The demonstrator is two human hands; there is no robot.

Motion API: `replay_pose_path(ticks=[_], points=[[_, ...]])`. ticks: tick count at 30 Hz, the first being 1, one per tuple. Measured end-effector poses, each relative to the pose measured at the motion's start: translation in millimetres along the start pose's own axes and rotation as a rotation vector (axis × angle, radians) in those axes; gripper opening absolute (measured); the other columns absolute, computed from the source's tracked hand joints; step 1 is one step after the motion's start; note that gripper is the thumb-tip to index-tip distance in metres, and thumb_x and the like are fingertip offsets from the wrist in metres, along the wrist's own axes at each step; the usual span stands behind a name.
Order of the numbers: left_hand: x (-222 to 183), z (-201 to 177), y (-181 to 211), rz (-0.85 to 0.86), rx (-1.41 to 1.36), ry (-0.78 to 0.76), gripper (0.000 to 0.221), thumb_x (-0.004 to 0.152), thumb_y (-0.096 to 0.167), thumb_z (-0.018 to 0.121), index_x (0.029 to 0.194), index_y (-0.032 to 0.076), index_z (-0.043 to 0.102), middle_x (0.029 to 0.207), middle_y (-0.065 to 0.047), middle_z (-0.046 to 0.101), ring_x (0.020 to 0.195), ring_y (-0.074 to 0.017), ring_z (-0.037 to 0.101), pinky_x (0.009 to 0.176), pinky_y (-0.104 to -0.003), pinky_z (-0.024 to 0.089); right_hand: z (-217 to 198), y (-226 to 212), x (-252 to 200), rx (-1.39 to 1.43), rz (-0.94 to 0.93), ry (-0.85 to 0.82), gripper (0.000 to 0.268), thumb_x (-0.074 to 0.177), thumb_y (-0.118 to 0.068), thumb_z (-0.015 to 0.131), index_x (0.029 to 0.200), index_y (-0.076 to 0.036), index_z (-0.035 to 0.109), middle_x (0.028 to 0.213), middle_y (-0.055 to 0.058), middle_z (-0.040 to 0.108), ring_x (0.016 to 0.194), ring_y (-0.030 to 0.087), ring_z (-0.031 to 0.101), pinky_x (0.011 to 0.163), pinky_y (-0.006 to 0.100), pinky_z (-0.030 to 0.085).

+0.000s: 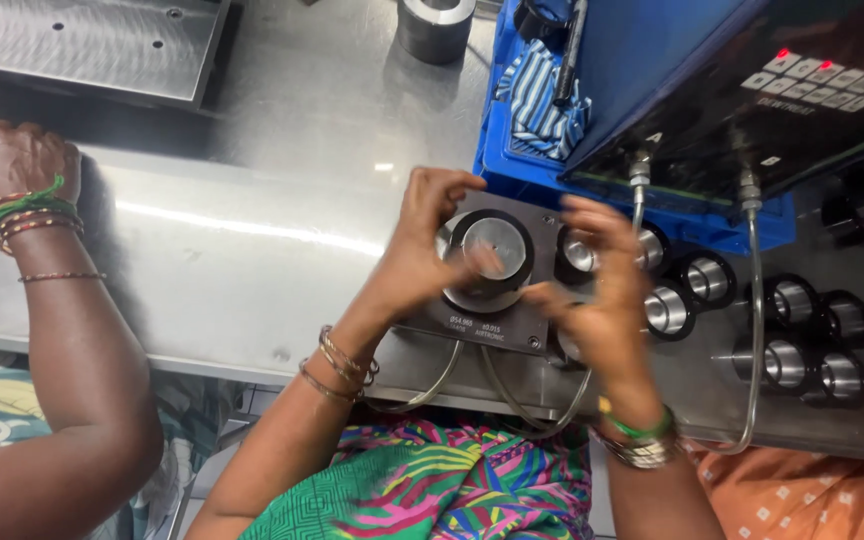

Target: Inspecting and measuring metal rings using a specialized testing fixture and digital display.

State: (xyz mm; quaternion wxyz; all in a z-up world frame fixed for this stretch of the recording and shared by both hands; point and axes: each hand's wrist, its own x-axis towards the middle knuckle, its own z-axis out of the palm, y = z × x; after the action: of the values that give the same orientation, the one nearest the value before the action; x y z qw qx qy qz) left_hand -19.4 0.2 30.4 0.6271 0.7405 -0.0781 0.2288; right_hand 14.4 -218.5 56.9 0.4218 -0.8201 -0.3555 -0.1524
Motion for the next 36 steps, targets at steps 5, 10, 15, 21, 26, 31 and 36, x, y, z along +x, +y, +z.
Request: replay_pose_path(ticks=[5,10,15,21,26,31,36], points=[[-6,8,10,0.100,0.428,-0.137,0.094,0.055,0.050,0.097,0.131,0.009,0.058,0.121,-0.020,0.046,0.120,-0.0385,0.046,0.103,-0.048,0.043,-62,63,-55,-0.242,0.425,0.151,0.032,0.098,-0.030,0.074,0.119,-0.008,0.067,0.117,0.010,0.069,0.113,0.025,0.066,0.101,0.039,0.054],[-6,-9,-4,0.170,0.153,-0.314,0.069,0.073,0.029,0.085,0.134,0.012,0.058,0.141,-0.016,0.052,0.138,-0.0357,0.052,0.115,-0.048,0.045,-55,110,-124,-0.749,0.245,-0.054,0.037,0.084,-0.032,0.075,0.108,-0.004,0.072,0.114,0.010,0.070,0.128,0.038,0.049,0.098,0.049,0.045],[1,8,18,0.068,0.300,-0.267,0.087,0.059,0.039,0.095,0.130,0.008,0.057,0.135,-0.020,0.046,0.131,-0.0391,0.047,0.108,-0.047,0.044,-52,107,-147,-0.778,0.326,0.025,0.038,0.077,-0.036,0.082,0.096,-0.007,0.068,0.110,0.010,0.066,0.130,0.034,0.050,0.105,0.051,0.044],[-3,-2,-4,0.038,0.285,-0.323,0.079,0.064,0.034,0.093,0.132,0.011,0.059,0.136,-0.016,0.050,0.135,-0.0356,0.050,0.111,-0.046,0.047,-55,106,-145,-0.476,0.543,0.106,0.083,0.059,-0.038,0.093,0.125,-0.006,0.055,0.129,0.019,0.054,0.126,0.038,0.051,0.102,0.048,0.045],[1,10,8,0.073,0.293,-0.305,0.095,0.055,0.035,0.096,0.133,0.006,0.051,0.134,-0.023,0.041,0.132,-0.0406,0.042,0.106,-0.047,0.045,-54,103,-139,-0.465,0.594,0.089,0.104,0.054,-0.037,0.096,0.140,-0.009,0.045,0.136,0.016,0.055,0.127,0.038,0.051,0.105,0.048,0.043],[1,-6,4,0.043,0.320,-0.352,0.086,0.065,0.032,0.092,0.138,0.010,0.053,0.139,-0.016,0.054,0.132,-0.0318,0.056,0.108,-0.043,0.049,-59,101,-135,-0.488,0.551,0.097,0.094,0.054,-0.035,0.096,0.134,-0.012,0.054,0.127,0.014,0.065,0.115,0.038,0.061,0.097,0.047,0.051],[5,7,12,0.074,0.377,-0.311,0.090,0.059,0.034,0.095,0.134,0.007,0.053,0.131,-0.015,0.059,0.126,-0.0353,0.056,0.104,-0.046,0.045,-72,93,-124,-0.267,0.656,0.156,0.086,0.057,-0.031,0.095,0.131,-0.013,0.056,0.120,0.010,0.071,0.110,0.029,0.070,0.096,0.040,0.055]])
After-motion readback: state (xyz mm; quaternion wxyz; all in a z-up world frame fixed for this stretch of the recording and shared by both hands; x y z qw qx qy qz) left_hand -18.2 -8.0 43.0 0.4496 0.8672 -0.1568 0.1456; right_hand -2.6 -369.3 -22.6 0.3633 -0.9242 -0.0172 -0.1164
